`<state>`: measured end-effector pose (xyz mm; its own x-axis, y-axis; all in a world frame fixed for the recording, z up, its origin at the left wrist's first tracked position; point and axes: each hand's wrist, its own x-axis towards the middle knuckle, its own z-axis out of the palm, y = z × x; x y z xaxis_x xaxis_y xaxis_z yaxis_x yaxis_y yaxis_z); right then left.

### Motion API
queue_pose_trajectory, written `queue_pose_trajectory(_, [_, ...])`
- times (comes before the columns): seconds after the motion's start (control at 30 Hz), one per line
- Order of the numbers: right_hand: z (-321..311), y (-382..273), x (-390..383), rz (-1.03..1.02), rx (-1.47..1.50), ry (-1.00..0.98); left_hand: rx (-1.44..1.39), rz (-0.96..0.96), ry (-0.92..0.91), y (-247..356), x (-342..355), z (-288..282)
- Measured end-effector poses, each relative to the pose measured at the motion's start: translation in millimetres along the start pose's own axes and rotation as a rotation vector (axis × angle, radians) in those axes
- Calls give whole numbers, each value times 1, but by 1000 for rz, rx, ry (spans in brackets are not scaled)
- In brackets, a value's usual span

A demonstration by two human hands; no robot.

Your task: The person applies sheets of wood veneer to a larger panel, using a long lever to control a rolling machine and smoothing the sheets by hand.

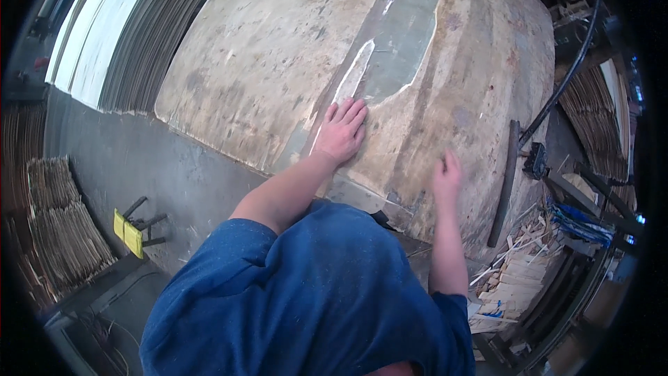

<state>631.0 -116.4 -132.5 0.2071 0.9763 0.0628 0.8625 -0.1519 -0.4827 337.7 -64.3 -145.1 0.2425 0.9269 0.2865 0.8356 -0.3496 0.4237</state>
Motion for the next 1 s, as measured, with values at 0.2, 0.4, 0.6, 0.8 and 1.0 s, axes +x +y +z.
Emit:
queue_pose_trajectory(0.2, [51, -87, 77, -230, -132, -188, -12, -73, -35, 1, 2, -2])
queue_pose_trajectory(0.4, [79, -87, 114, -319, -331, -173, -21, -102, -41, 0, 2, -3])
queue_pose_trajectory(0.6, [80, -84, 114, -361, -395, -182, -20, -104, -45, -2, 4, -3])
queue_pose_trajectory(0.8, [79, -86, 104, -391, -378, -161, -29, -98, -33, -1, 5, 0])
queue_pose_trajectory(1.0, [77, -93, 95, -388, -399, -208, -8, -97, -44, 0, 5, -2])
